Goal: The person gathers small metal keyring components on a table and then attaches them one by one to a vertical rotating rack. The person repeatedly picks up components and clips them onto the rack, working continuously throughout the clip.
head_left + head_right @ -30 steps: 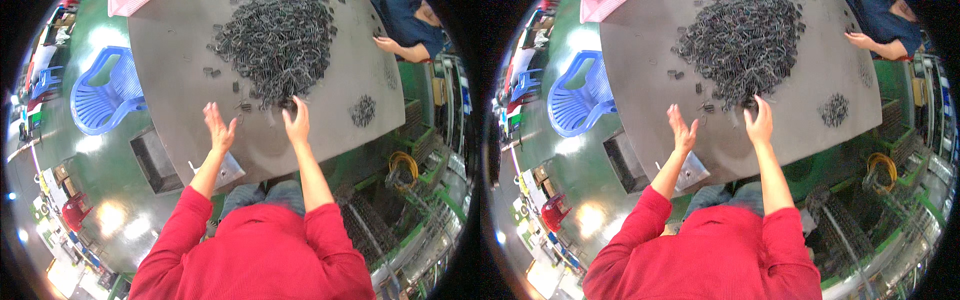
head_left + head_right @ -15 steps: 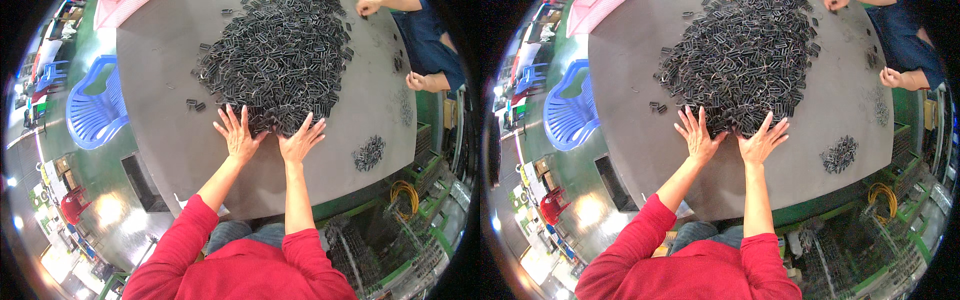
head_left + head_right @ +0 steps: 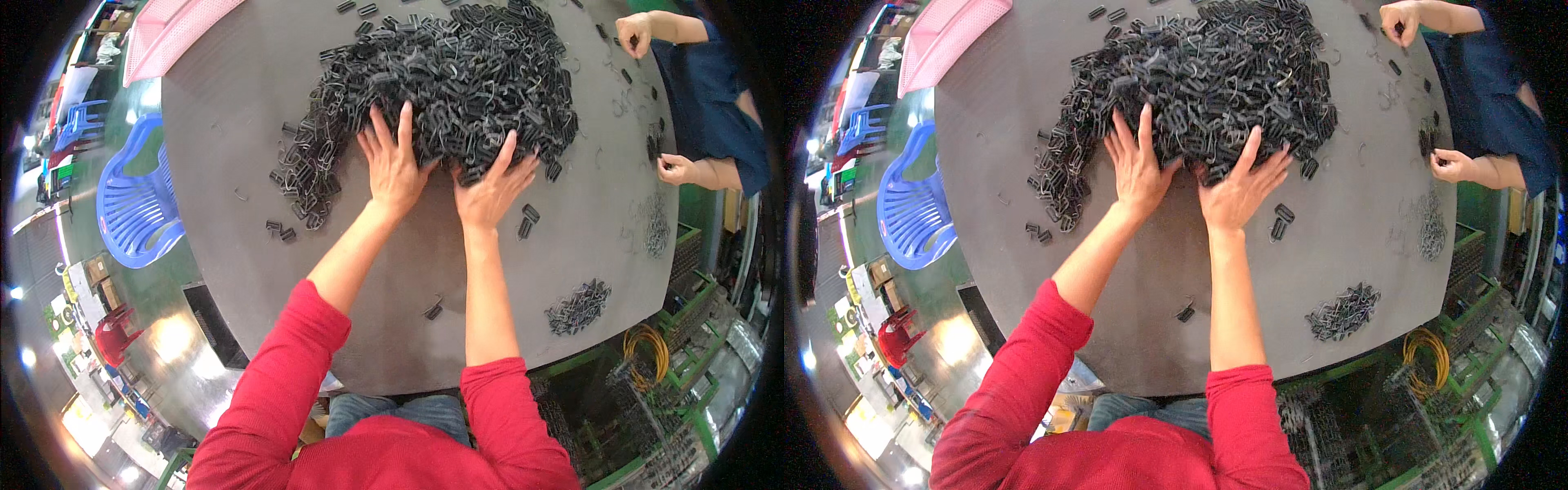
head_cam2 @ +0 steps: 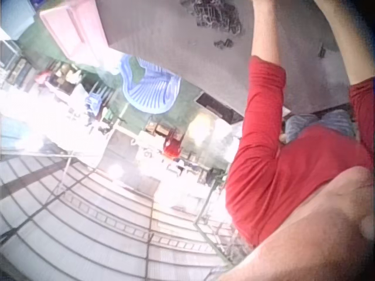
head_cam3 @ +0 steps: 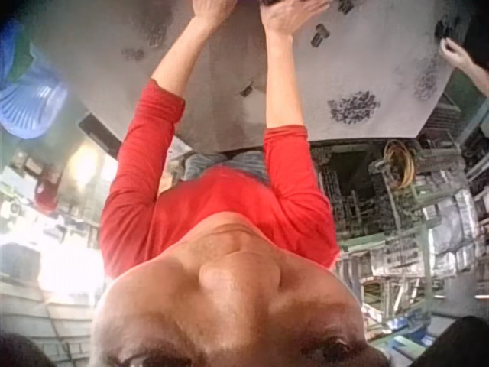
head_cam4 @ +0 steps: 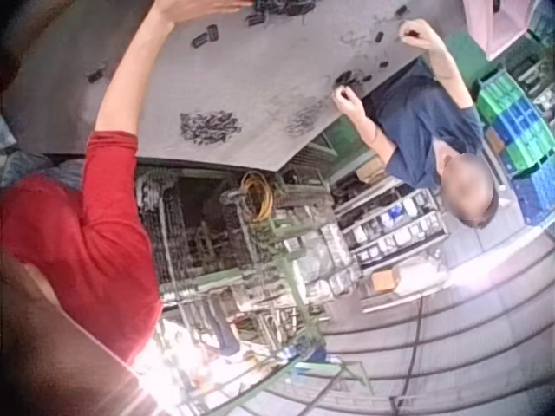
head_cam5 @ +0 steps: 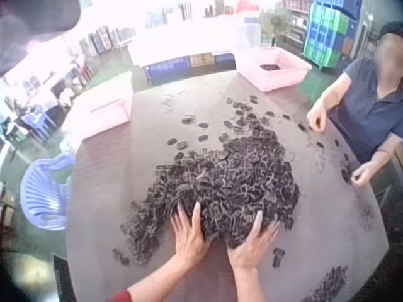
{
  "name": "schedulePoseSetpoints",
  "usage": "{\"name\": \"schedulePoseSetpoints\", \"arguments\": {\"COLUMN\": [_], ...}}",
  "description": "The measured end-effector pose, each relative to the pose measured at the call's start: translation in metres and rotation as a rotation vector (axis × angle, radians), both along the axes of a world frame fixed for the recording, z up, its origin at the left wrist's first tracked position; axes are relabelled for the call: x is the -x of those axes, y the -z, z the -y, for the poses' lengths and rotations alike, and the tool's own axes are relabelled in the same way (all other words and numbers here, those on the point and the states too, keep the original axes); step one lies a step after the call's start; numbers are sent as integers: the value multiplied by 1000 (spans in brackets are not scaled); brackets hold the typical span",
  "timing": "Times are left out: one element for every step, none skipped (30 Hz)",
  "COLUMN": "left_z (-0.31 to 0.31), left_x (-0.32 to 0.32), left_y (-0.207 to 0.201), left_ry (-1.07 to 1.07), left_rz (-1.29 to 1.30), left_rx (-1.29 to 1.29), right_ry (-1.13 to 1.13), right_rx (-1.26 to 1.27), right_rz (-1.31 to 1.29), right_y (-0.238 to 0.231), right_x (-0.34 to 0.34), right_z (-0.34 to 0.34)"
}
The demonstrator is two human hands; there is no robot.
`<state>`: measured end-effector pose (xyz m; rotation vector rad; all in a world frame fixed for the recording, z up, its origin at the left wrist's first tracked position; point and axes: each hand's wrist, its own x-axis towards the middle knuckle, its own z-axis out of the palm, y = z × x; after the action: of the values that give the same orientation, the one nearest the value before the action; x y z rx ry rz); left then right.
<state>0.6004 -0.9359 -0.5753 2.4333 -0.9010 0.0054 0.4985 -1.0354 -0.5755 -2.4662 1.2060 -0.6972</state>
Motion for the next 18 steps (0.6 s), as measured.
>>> {"name": "schedulePoseSetpoints", "arguments": {"left_z": [11,22,34,44,57,69,80,88,94,96,101,108,103,88,69,55,41,18], "left_x": [-10,-22,-33,-44,-55,-66,-81,-89,-105,-118,-114,-106,-120,-108,-112,-109,-90,-62], "left_y": [0,0,2,4,4,7,12,0,0,-2,-47,-92,-87,-129,-127,-112,-96,-81], "left_ry": [-6,7,3,-6,11,29,63,12,44,72,85,110,170,306,276,260,247,222], "left_rz": [-22,38,49,66,86,107,98,97,63,32,-188,-409,-290,-281,-208,-143,-98,-45], "left_rx": [-31,-24,-21,-20,-4,14,-7,-125,-217,-313,-450,-579,-602,-524,-456,-388,-189,9], "right_ry": [-16,-39,-37,-42,-41,-40,-59,-92,-129,-168,-231,-249,-274,-282,-284,-396,-312,-256], "right_rx": [21,40,41,39,64,90,79,53,9,-37,-81,-192,-168,-149,-117,-127,-58,-100], "right_rz": [40,70,79,94,86,81,56,31,-49,-124,-236,-421,-426,-436,-354,-227,-104,-15], "right_y": [2,2,1,2,3,5,7,10,6,-3,-17,-38,-59,-71,-86,-85,-74,-66], "right_x": [-9,-19,-28,-40,-49,-59,-68,-78,-83,-88,-86,-78,-70,-57,-47,-26,-3,20], "right_z": [11,23,34,43,58,74,90,103,117,130,144,157,158,159,148,148,136,119]}}
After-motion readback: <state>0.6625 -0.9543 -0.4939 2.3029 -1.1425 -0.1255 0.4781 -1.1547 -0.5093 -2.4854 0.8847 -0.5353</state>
